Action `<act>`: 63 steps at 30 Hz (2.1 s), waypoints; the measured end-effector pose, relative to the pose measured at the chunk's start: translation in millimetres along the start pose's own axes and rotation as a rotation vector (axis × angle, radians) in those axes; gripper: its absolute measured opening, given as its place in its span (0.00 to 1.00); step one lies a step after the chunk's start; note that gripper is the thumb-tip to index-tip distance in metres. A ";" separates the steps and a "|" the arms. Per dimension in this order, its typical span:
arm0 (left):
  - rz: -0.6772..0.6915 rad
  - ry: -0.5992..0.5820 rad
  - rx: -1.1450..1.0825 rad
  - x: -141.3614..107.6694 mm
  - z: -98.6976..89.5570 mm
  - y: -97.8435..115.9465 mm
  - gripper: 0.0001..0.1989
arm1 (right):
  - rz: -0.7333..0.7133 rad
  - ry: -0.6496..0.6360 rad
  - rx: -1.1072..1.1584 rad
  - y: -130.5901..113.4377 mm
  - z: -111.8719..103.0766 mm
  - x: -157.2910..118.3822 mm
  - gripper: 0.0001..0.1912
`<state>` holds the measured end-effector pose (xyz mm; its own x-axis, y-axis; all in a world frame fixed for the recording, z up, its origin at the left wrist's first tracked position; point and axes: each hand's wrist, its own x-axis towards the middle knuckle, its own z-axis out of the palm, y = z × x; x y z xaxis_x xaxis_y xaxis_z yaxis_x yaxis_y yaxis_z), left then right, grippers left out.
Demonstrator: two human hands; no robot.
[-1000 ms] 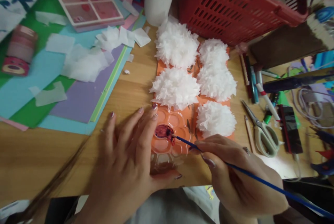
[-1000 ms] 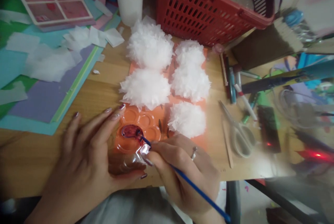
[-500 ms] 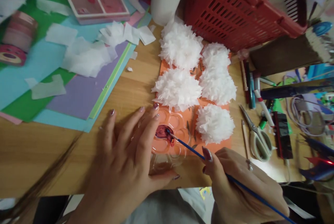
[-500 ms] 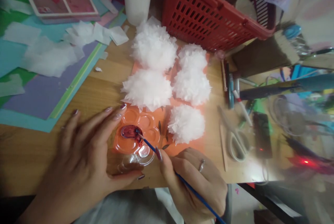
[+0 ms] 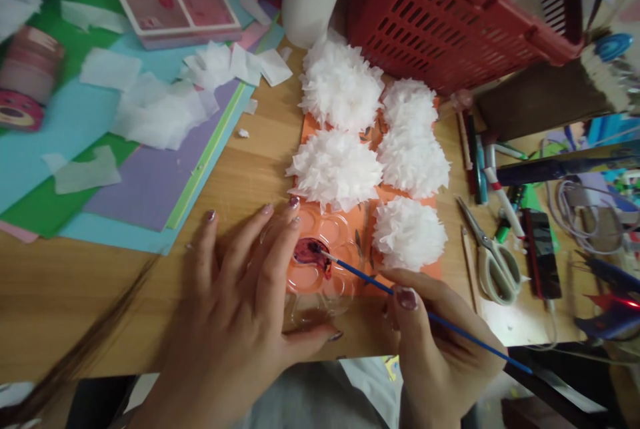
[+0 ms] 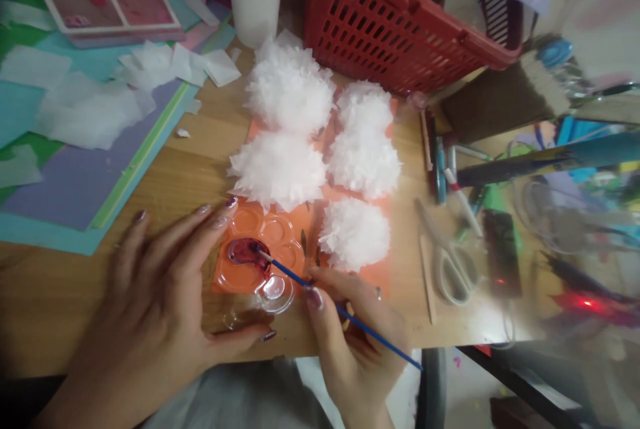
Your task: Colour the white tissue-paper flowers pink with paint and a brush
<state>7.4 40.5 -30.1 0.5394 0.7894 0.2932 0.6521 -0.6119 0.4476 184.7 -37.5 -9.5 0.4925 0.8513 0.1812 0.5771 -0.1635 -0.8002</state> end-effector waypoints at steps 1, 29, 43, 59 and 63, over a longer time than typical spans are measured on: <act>0.008 0.001 0.003 0.0 -0.1 0.0 0.46 | 0.019 0.002 0.030 -4.6 -0.1 1.8 0.06; -0.001 0.005 0.006 -2.5 1.8 -0.8 0.50 | -0.314 -0.095 -0.224 -7.8 -32.0 -18.0 0.09; -0.008 0.002 -0.004 -2.9 1.6 -0.6 0.48 | -0.391 -0.163 -0.071 7.4 -16.1 -15.7 0.16; -0.011 0.008 0.001 -2.0 1.7 0.5 0.47 | -0.351 -0.161 -0.085 -2.1 -31.3 -20.3 0.13; -0.005 0.007 0.006 -1.2 1.3 -0.1 0.48 | -0.281 0.012 0.008 -1.0 -21.1 -23.6 0.14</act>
<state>7.4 39.6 -31.6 0.5327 0.7925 0.2970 0.6579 -0.6085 0.4437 186.2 -67.9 -1.0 0.3214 0.8567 0.4035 0.6869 0.0823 -0.7221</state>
